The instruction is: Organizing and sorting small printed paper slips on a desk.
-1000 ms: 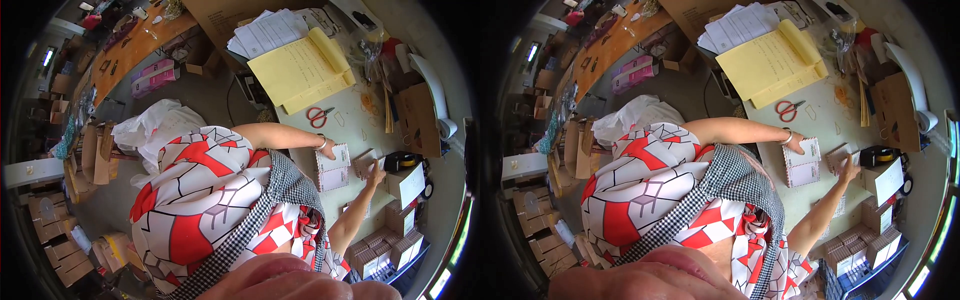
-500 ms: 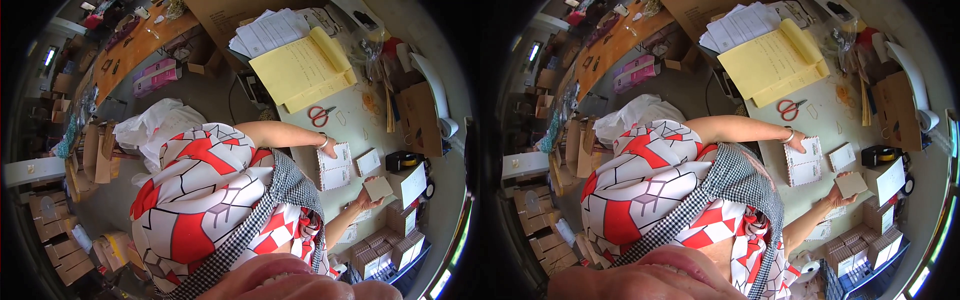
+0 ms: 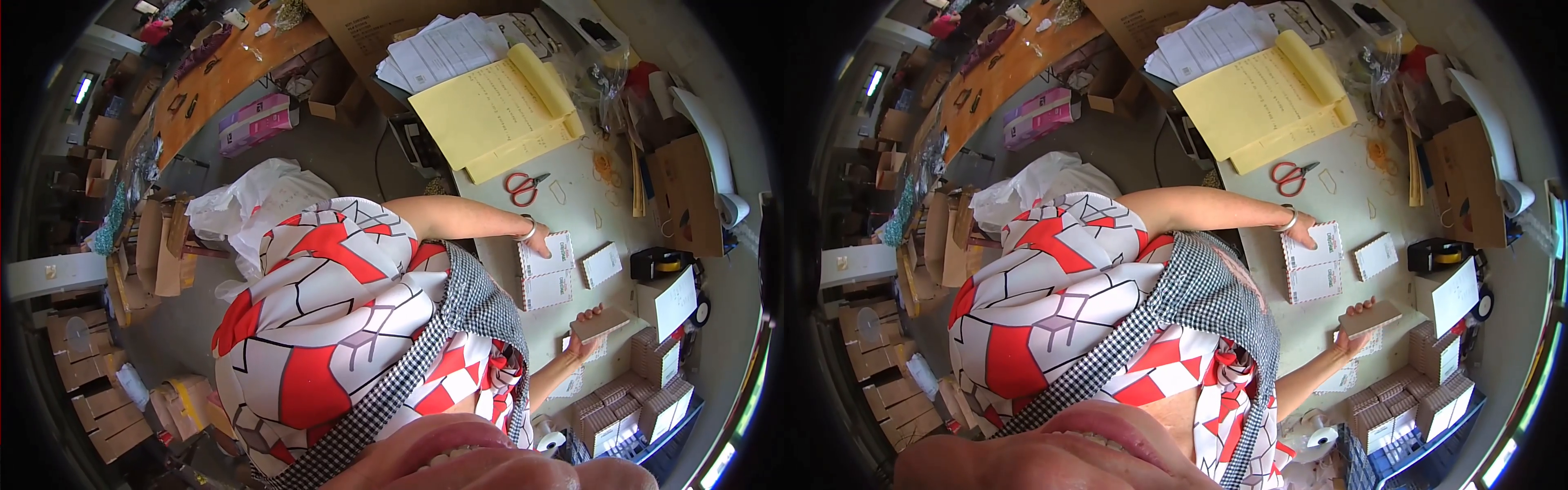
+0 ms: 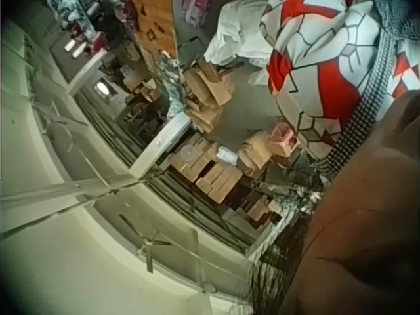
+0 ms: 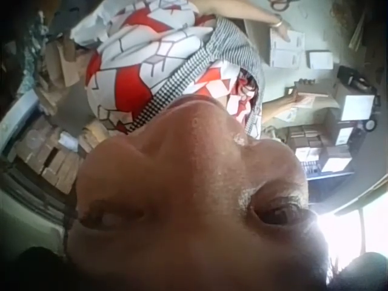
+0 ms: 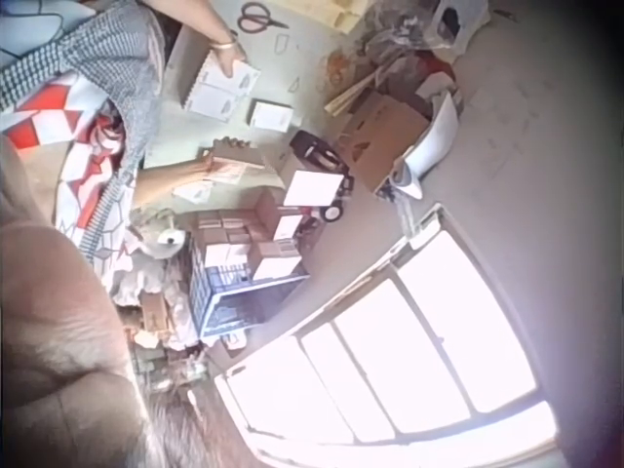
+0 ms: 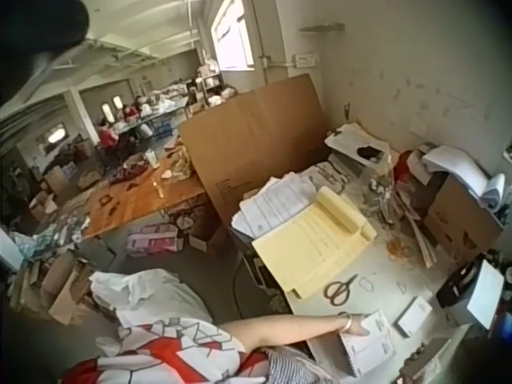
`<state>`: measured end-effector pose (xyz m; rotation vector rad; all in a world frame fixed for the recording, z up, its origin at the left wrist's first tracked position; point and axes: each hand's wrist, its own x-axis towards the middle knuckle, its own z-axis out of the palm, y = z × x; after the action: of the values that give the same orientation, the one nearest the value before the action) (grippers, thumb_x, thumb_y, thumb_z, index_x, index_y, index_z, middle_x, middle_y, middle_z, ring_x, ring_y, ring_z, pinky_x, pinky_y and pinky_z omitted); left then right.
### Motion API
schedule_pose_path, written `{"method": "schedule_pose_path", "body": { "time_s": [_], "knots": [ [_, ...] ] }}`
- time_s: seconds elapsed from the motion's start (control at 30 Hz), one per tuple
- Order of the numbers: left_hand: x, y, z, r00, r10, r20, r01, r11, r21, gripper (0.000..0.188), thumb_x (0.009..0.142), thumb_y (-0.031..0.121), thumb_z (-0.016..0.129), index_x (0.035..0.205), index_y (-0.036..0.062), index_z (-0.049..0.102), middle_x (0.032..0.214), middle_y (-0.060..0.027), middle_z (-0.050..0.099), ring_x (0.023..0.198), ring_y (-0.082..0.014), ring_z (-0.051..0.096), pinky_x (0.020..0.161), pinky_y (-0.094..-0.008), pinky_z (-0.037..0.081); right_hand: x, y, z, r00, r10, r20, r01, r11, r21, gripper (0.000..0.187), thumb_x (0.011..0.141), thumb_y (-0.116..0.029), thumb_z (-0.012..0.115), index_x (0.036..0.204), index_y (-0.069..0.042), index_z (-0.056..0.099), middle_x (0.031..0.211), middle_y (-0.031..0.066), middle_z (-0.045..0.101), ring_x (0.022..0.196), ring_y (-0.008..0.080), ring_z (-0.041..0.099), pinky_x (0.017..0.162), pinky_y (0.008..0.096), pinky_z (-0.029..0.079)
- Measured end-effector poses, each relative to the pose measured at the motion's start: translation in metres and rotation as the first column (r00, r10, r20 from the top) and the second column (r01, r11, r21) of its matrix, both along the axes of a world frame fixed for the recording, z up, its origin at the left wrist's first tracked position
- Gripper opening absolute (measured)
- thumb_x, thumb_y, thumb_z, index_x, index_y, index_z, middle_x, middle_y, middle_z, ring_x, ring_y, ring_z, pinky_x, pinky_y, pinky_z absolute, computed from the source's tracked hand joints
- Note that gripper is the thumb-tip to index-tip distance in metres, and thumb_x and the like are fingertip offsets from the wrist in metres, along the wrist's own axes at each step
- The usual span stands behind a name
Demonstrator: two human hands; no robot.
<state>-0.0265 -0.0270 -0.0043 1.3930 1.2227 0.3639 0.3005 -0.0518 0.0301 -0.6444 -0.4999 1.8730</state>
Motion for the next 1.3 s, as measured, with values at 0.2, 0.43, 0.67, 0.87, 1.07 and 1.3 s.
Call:
{"method": "schedule_pose_path", "body": {
  "time_s": [0.2, 0.43, 0.67, 0.87, 1.07, 1.3],
  "knots": [
    [-0.002, -0.003, 0.004, 0.999, 0.005, -0.034, -0.005, 1.0, -0.005, 0.047, 0.072, 0.035, 0.068, 0.101, -0.0014, 0.065, 0.091, -0.0124, 0.068, 0.079, -0.0216, 0.066, 0.074, -0.0325, 0.051, -0.013, -0.065, 0.046, 0.632, -0.235, 0.739, 0.32, 0.947, 0.028, 0.028, 0.092, -0.023, 0.054, 0.112, -0.004, 0.054, 0.096, 0.0078, 0.06, 0.081, 0.0159, 0.055, 0.07, 0.0304, 0.046],
    [-0.002, 0.0, -0.003, 1.0, 0.004, -0.01, -0.004, 1.0, -0.008, 0.049, 0.072, 0.035, 0.069, 0.105, -0.0013, 0.064, 0.096, -0.013, 0.067, 0.084, -0.0223, 0.065, 0.077, -0.0329, 0.05, -0.027, -0.121, 0.022, -0.629, -0.287, 0.722, -0.257, 0.954, 0.156, 0.029, 0.087, -0.019, 0.056, 0.104, 0.002, 0.049, 0.096, 0.021, 0.056, 0.092, 0.0384, 0.054, 0.075, 0.0449, 0.044],
    [-0.001, 0.002, -0.003, 1.0, -0.015, -0.001, 0.015, 0.999, -0.043, 0.049, 0.073, 0.035, 0.069, 0.105, -0.0014, 0.063, 0.095, -0.0125, 0.068, 0.083, -0.0221, 0.065, 0.076, -0.0332, 0.051, -0.059, -0.14, -0.02, -0.637, -0.248, 0.73, -0.29, 0.954, 0.07, 0.018, 0.083, -0.009, 0.047, 0.099, -0.001, 0.045, 0.097, 0.0192, 0.052, 0.092, 0.0384, 0.052, 0.076, 0.0452, 0.044],
    [0.0, 0.002, -0.005, 1.0, 0.006, 0.021, -0.005, 0.998, -0.066, 0.048, 0.073, 0.035, 0.069, 0.105, -0.001, 0.063, 0.095, -0.0122, 0.068, 0.083, -0.0218, 0.065, 0.076, -0.0329, 0.051, -0.038, -0.134, -0.013, -0.46, -0.258, 0.85, -0.278, 0.95, 0.138, 0.025, 0.086, -0.014, 0.049, 0.106, 0.001, 0.048, 0.096, 0.023, 0.055, 0.093, 0.0404, 0.053, 0.077, 0.0481, 0.041],
    [0.0, 0.002, 0.0, 1.0, -0.009, -0.012, 0.008, 0.999, -0.052, 0.05, 0.073, 0.035, 0.07, 0.107, -0.0007, 0.063, 0.097, -0.0118, 0.067, 0.085, -0.0222, 0.065, 0.078, -0.033, 0.05, -0.023, -0.117, -0.002, -0.481, -0.028, 0.876, -0.19, 0.979, -0.073, 0.034, 0.085, -0.021, 0.057, 0.106, 0.005, 0.061, 0.098, 0.0247, 0.062, 0.088, 0.0369, 0.06, 0.077, 0.0417, 0.046],
    [0.0, 0.001, -0.007, 1.0, 0.003, 0.021, -0.002, 1.0, -0.005, 0.044, 0.074, 0.034, 0.068, 0.1, -0.0006, 0.065, 0.091, -0.0121, 0.068, 0.079, -0.0206, 0.066, 0.073, -0.0325, 0.051, -0.022, -0.136, -0.016, 0.321, -0.549, 0.772, 0.375, 0.822, 0.429, 0.033, 0.088, -0.019, 0.062, 0.111, 0.004, 0.059, 0.107, 0.01, 0.062, 0.09, 0.0175, 0.055, 0.079, 0.0312, 0.044]
  ]
}}
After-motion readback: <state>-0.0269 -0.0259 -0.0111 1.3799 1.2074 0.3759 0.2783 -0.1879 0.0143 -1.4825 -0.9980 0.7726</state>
